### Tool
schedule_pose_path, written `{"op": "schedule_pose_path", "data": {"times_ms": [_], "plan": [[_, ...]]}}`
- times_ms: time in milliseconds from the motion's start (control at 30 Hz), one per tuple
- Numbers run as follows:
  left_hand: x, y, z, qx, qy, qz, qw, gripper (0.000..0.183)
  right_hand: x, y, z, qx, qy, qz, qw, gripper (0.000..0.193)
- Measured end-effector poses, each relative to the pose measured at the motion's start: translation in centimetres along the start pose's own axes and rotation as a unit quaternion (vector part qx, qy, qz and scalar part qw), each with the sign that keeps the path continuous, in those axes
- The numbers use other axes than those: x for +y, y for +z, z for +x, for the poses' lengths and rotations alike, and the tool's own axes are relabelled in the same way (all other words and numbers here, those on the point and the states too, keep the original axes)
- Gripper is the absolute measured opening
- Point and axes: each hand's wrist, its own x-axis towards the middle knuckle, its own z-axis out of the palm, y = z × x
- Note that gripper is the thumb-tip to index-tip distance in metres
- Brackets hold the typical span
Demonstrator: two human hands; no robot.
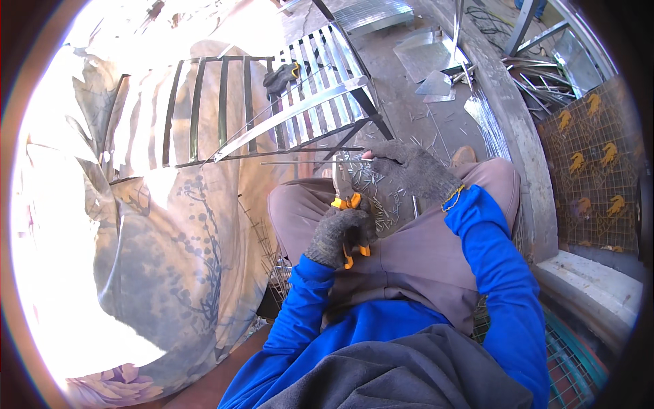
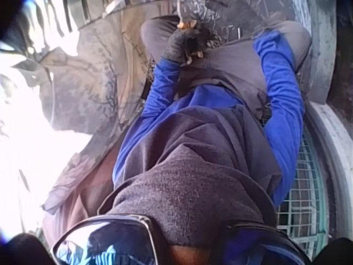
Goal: Repairing a metal rack structure by twisting wires with pliers while sitting in a workshop area.
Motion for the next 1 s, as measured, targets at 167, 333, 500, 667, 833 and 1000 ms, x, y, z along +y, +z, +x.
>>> {"op": "schedule_pose_path", "data": {"times_ms": [167,333,500,667,833,1000], "plan": [[0.5,0.4,-0.6,0.011,0.003,0.030,0.999,0.023,-0.4,0.5,-0.1,0.035,-0.045,-0.024,0.998,0.028],[0.8,1.3,-1.1,-0.006,0.011,0.001,1.000,0.025,-1.6,0.0,0.4,0.025,-0.006,0.000,1.000,0.027],[1.5,1.9,-1.3,-0.010,0.001,0.010,1.000,0.026,-2.9,-0.3,0.8,0.050,-0.102,-0.085,0.990,0.029],[2.0,1.7,-2.1,-0.084,0.043,0.019,0.995,0.021,-4.2,-0.3,0.8,0.091,-0.170,-0.115,0.974,0.032],[3.1,3.1,-3.8,-0.032,0.054,0.101,0.993,0.028,-5.7,-1.3,0.7,0.093,-0.256,-0.155,0.950,0.036],[2.3,3.3,-3.8,-0.031,0.057,0.122,0.990,0.033,-5.7,-3.0,0.7,0.084,-0.278,-0.184,0.939,0.034]]}}
